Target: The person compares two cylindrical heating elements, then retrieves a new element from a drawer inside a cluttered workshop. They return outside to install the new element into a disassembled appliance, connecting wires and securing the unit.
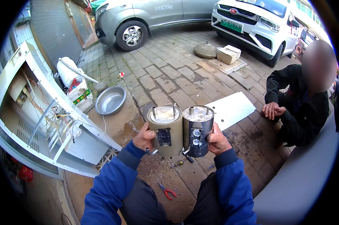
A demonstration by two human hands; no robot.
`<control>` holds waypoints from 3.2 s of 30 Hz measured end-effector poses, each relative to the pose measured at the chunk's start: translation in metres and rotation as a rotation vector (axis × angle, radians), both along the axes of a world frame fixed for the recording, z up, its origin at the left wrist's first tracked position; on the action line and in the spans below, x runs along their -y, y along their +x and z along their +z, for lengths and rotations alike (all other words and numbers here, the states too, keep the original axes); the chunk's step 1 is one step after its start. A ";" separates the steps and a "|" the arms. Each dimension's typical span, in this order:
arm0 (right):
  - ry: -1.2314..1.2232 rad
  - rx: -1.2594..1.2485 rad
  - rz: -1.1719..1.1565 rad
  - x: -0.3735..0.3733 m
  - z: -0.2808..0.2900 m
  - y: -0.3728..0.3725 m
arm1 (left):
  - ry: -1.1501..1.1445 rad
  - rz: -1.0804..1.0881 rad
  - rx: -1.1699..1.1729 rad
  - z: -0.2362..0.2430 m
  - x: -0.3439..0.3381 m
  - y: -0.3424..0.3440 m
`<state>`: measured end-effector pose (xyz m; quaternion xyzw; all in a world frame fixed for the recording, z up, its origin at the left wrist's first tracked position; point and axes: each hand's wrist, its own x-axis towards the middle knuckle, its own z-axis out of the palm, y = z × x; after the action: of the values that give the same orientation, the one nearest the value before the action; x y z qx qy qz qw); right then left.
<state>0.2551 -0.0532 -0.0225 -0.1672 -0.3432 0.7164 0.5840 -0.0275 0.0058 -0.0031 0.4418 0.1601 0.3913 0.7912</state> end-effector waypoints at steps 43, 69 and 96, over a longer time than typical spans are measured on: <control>0.017 0.025 -0.005 -0.001 -0.001 -0.004 | -0.072 0.044 -0.038 0.002 0.004 0.002; -0.216 0.040 -0.218 -0.007 -0.006 -0.010 | -0.228 0.443 -0.016 0.002 -0.006 0.006; -0.733 0.414 -0.364 -0.042 -0.101 0.026 | -0.219 0.495 0.155 0.024 -0.003 -0.026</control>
<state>0.2812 -0.0109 -0.1236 -0.5600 -0.1415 0.6278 0.5218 -0.0540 0.0092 0.0209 0.2696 0.2434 0.5857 0.7246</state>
